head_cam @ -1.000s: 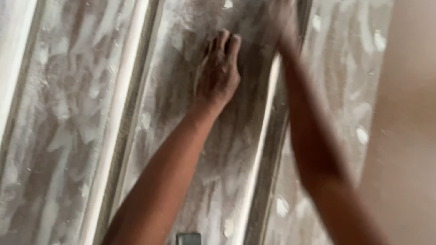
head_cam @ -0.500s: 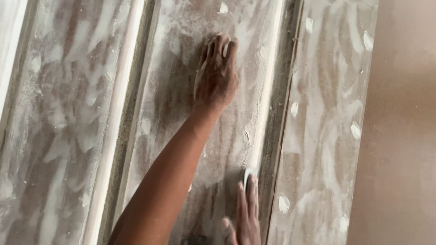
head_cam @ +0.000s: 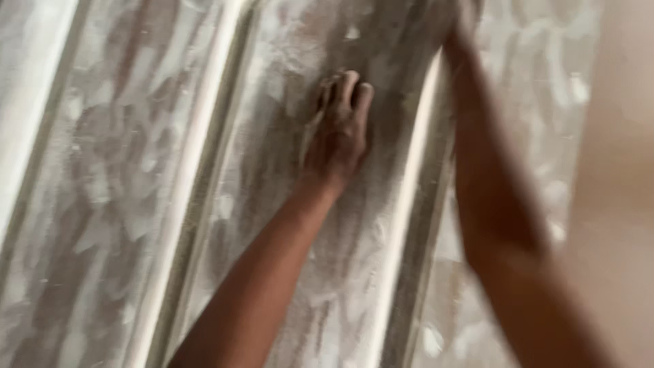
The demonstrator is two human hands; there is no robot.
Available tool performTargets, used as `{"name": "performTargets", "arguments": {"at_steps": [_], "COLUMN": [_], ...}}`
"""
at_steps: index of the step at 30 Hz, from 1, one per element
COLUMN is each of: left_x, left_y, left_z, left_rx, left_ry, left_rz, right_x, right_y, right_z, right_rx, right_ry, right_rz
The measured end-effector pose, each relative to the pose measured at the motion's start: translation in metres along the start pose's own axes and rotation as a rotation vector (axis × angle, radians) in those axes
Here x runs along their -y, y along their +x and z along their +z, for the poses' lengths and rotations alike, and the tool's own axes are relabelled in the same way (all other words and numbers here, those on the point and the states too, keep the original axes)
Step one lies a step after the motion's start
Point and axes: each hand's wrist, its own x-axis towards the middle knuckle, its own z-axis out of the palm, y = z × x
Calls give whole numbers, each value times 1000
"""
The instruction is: The person sands the surface and recessed panels of a large wooden door using a sanding block by hand, focusing on the flat areas and the edges of the paneling.
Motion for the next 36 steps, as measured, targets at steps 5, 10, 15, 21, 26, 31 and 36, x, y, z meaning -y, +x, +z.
{"name": "performTargets", "arguments": {"at_steps": [5,10,15,21,26,31,36], "left_x": [-5,-7,-34,-11,-22,-21,-32], "left_y": [4,8,64,106,107,112,126], "left_z": [-7,20,123,201,172,159,156], "left_rx": [-16,188,115,-217,-189,-58,94], "left_ry": [60,-216,-75,-315,-499,-427,-363], "left_rz": [51,325,361,510,439,388,371], "right_x": [101,127,41,0,12,26,33], "right_y": [-324,-426,-317,-304,-304,-301,-299], "right_z": [-34,-132,-148,-131,-130,-134,-133], "right_rx": [-114,13,-352,-436,-399,-348,-315], "right_ry": [614,757,378,59,72,47,-12], "right_rz": [-172,-111,372,46,137,176,106]}}
